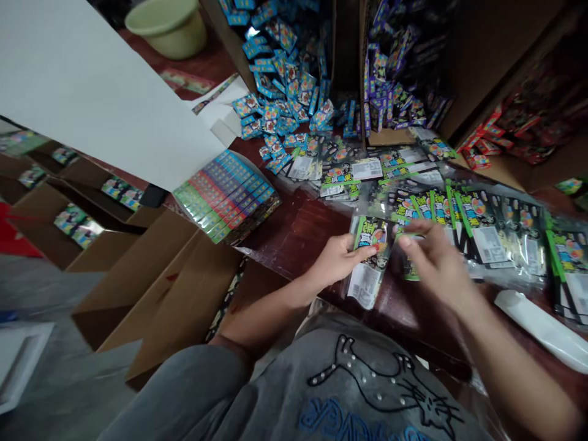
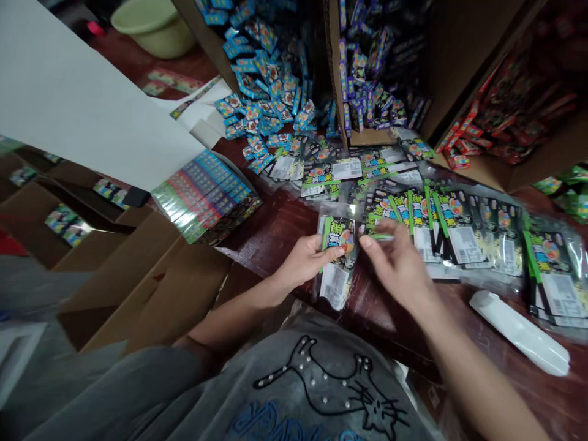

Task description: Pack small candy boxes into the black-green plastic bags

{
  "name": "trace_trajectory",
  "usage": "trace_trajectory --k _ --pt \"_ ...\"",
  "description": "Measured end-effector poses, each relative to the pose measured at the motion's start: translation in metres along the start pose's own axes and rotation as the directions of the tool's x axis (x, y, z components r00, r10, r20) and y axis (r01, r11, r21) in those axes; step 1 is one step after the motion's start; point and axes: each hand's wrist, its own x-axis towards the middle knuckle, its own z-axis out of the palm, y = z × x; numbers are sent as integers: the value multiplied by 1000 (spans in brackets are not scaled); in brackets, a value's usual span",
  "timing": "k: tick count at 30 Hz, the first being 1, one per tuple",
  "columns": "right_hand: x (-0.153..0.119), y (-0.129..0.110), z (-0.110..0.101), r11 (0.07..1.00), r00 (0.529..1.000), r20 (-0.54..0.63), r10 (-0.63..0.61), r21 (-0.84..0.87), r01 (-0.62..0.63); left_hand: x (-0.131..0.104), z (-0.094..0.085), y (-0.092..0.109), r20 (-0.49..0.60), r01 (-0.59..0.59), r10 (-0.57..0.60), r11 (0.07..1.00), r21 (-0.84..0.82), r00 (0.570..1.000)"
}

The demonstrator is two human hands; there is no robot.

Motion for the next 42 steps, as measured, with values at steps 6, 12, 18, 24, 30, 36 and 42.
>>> trace_trajectory --k 6,12,18,24,30,36,42 --pt "-7 1 92 873 957 -115 267 -391 -291 6 15 -20 -304 95 39 905 414 952" --pt "4 13 110 880 967 -117 225 -402 -253 17 -1 -16 -271 104 107 744 660 957" --pt "74 20 39 945 994 -87 -63 -326 32 96 -104 62 -224 140 407 224 964 886" --pt "286 62 -4 893 989 85 -122 -426 147 222 -197 106 -125 137 118 -100 986 985" --pt "403 81 17 891 941 336 30 -435 127 267 -231 99 -95 88 -29 -176 980 995" --pt "356 93 0 906 978 113 -175 -371 205 241 -212 112 -83 90 195 -27 996 977" --pt "139 87 -51 981 981 -26 -190 -56 188 141 -105 88 185 -203 138 894 399 973"
